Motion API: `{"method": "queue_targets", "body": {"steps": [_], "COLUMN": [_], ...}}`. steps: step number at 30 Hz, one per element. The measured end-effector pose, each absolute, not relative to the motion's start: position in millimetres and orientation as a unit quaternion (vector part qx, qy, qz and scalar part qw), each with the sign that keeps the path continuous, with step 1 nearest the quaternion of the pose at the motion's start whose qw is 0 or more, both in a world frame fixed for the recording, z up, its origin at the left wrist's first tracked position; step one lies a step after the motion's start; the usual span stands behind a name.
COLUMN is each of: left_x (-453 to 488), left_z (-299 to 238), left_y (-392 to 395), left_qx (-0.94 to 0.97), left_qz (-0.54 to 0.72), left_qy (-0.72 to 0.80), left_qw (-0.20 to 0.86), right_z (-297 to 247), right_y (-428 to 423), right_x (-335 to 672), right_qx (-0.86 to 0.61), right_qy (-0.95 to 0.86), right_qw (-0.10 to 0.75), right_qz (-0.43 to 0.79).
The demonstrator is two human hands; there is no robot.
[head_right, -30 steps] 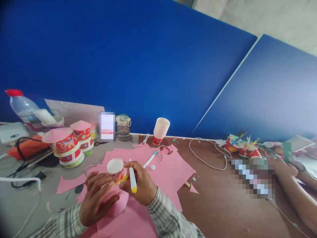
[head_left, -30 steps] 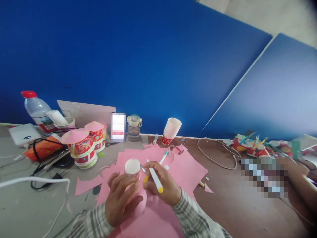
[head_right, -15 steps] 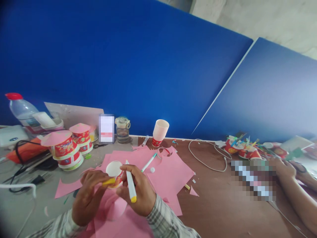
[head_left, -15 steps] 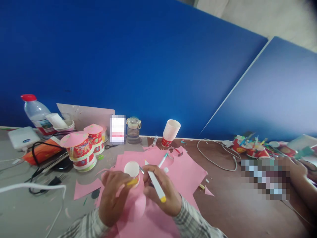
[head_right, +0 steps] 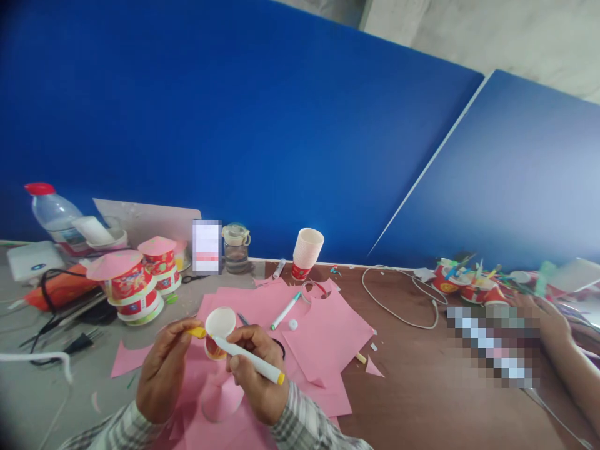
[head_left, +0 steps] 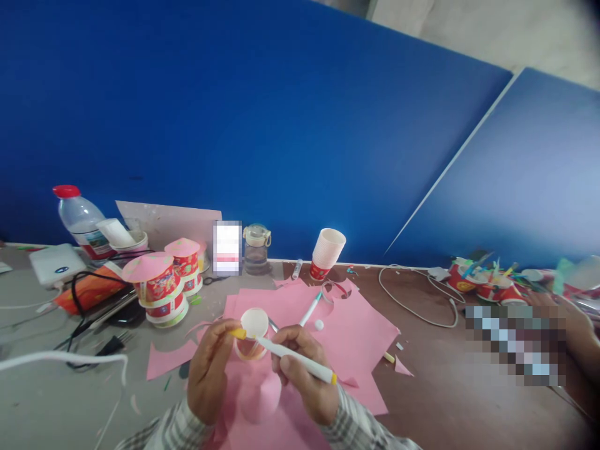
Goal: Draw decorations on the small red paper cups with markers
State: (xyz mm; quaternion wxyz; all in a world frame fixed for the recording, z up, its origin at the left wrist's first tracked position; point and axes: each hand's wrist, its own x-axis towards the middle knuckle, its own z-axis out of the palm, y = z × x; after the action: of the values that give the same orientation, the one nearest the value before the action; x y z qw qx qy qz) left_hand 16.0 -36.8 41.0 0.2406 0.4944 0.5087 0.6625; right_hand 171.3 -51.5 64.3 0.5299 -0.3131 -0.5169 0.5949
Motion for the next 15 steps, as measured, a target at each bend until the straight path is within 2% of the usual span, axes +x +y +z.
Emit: {"method": "queue_targets", "body": {"steps": [15], "left_x": [19.4], "left_z": [44.6], "left_y": [-45.3], "left_qx": [0.564], "left_qz": [0.631], "left_qy": [0.474], "left_qw": [0.245], "right_z": [60.2], "right_y": [-54.8], "right_x": [164.9], "right_qx": [-0.295], "right_qy": [-0.527], "right_qw": [0.507], "right_qz": [0.615]}}
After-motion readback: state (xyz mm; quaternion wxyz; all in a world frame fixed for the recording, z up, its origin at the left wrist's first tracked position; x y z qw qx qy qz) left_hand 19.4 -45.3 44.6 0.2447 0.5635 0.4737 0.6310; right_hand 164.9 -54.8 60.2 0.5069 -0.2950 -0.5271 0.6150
